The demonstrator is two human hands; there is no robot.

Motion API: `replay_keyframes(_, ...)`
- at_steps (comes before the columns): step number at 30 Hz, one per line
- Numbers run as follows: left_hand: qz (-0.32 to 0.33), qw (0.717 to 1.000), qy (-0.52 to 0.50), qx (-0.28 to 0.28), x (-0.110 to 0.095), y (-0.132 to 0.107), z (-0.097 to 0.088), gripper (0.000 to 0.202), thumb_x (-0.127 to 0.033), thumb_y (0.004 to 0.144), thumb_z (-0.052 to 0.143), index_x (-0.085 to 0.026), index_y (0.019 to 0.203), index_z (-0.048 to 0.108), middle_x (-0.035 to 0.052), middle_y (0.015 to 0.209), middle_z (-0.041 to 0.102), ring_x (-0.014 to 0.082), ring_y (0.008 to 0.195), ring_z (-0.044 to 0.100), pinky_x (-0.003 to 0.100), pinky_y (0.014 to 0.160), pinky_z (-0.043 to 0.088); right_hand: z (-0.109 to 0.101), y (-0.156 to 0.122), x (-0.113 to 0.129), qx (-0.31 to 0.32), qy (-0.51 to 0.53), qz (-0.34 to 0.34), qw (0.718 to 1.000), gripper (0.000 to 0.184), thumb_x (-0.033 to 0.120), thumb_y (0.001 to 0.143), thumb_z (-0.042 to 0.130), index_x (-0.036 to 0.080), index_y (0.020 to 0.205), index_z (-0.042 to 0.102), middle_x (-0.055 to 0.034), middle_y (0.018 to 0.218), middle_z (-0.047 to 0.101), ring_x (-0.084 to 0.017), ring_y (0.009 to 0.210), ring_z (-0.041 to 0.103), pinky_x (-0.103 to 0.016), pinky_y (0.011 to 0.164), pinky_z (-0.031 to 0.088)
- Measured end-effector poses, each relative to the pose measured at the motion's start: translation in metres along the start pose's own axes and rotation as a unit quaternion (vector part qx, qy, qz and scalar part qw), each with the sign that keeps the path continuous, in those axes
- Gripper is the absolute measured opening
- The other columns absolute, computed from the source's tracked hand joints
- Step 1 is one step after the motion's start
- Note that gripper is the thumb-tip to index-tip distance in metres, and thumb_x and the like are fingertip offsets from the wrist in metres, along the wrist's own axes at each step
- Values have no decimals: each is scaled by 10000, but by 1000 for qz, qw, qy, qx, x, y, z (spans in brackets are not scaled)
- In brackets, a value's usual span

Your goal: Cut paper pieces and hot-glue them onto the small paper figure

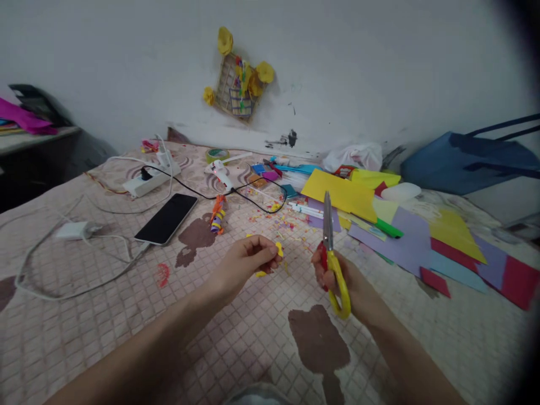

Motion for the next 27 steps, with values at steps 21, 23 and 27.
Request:
replay_keyframes(21,79,996,44,-21,-14,-4,-2,131,-254,765,638,-132,759,592,24,748,648,105,691,598,244,695,476,36,-15,21,88,-198,34,976,248,422,836,392,197,762,462,-21,692,550,-153,610,504,-275,556,419)
replay_keyframes(23,79,996,44,-18,-14,-4,-2,133,-254,761,643,-131,754,591,25,739,646,107,688,597,247,694,476,36,-15,22,93,-195,35,976,252,430,831,396,198,754,459,-18,678,547,-152,601,501,-272,549,415)
replay_keyframes(27,74,996,46,-15,-15,-4,-2,132,-247,765,638,-128,748,583,26,730,645,106,687,598,249,700,475,34,-15,22,93,-194,42,976,262,445,819,408,199,742,454,-16,676,542,-149,594,490,-267,542,406)
Point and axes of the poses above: each hand's wrist, its own y-axis towards the middle knuckle, its own z-axis out of the palm, x = y × z, the point moved 2 cm from there along y, towards the middle knuckle
